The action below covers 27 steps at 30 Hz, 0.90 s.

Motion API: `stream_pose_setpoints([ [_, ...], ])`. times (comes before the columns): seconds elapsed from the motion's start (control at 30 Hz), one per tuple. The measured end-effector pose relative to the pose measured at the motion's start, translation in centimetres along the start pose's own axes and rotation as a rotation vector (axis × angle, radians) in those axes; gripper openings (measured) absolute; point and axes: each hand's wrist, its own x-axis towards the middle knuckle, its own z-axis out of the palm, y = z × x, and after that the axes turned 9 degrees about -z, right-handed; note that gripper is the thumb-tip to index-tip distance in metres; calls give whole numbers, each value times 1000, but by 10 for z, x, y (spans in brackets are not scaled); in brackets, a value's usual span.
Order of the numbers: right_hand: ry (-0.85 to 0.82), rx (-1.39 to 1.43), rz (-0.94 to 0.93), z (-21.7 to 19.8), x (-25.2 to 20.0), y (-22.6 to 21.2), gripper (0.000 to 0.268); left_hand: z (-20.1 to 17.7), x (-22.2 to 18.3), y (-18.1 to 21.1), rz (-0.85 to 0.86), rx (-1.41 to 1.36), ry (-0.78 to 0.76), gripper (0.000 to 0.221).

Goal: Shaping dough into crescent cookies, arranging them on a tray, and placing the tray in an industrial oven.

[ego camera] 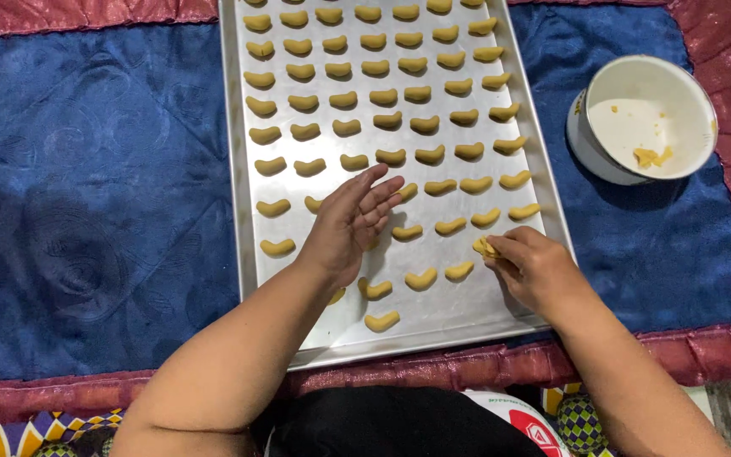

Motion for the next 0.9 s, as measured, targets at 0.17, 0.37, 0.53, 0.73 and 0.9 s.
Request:
stream_pose_setpoints([
  [0.17, 22, -23, -26, 3, 2, 6, 22, 20, -1, -6, -68, 69, -33, 67],
  [0.37, -18, 246, 144, -41, 15, -20, 38, 44, 1, -15, -180, 142, -112, 67],
  [0.53, 59, 281, 225, -32, 15, -14, 22, 47, 18, -28, -213, 132, -120, 66],
  [0.73, 21, 301, 269, -22, 13, -8, 28, 36, 28, -43, -236, 56, -78, 61],
  [0.9, 9, -28, 183, -4, 1, -11, 15, 36, 17, -33, -181, 67, -85, 53],
])
